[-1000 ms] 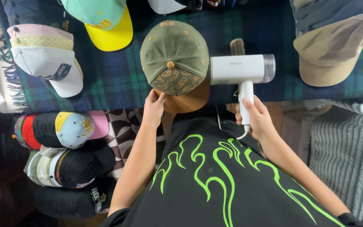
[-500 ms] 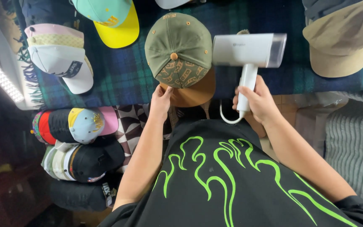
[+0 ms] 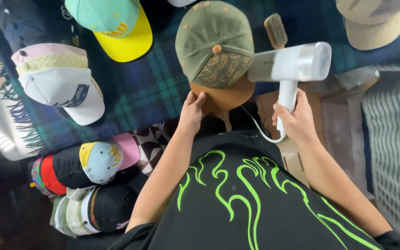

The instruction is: Cleaning various baseball caps using a brush and a hairdryer.

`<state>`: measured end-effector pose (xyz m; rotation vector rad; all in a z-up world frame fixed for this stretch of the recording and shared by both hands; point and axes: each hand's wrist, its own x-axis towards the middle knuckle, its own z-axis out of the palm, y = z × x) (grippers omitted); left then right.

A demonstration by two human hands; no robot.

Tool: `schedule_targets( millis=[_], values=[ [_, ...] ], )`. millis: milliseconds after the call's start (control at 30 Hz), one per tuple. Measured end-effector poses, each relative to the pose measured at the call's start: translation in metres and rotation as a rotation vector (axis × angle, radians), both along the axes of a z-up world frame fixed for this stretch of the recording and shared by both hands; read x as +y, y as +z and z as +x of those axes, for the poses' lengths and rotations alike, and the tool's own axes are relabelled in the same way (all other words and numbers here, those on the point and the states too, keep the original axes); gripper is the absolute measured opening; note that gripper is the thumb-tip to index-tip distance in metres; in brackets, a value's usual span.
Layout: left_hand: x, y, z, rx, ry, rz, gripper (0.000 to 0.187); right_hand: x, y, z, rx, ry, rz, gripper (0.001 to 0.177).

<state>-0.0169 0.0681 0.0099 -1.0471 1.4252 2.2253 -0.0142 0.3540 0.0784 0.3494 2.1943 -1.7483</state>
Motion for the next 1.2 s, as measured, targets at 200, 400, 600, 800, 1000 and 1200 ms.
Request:
schedule_targets(
  millis=[200, 400, 600, 800, 1000, 1200],
  values=[
    [-0.018, -0.031, 0.014, 0.008, 0.056, 0.359, 0.046, -0.051, 0.02, 0.037, 0.028, -0.044, 0.259, 0.053],
    [-0.03, 0.005, 0.016, -0.038, -0.011, 0.509, 0.074, -0.086, 0.013, 0.072, 0.011, -0.125, 0.355, 0.05],
    [-0.042, 0.029, 0.019, -0.018, -0.129, 0.511, 0.084, -0.09, 0.015, 0.029, 0.065, -0.195, 0.37, 0.05],
    [-0.045, 0.016, 0.029, -0.008, -0.14, 0.573, 0.086, -0.097, 0.021, 0.021, 0.078, -0.199, 0.384, 0.05],
    [-0.044, 0.005, 0.036, -0.035, -0.096, 0.632, 0.087, -0.106, 0.005, 0.084, 0.085, -0.157, 0.427, 0.05],
    [-0.043, -0.015, 0.041, -0.066, -0.033, 0.686, 0.093, -0.114, -0.022, 0.116, 0.32, 0.097, 0.698, 0.056]
  ],
)
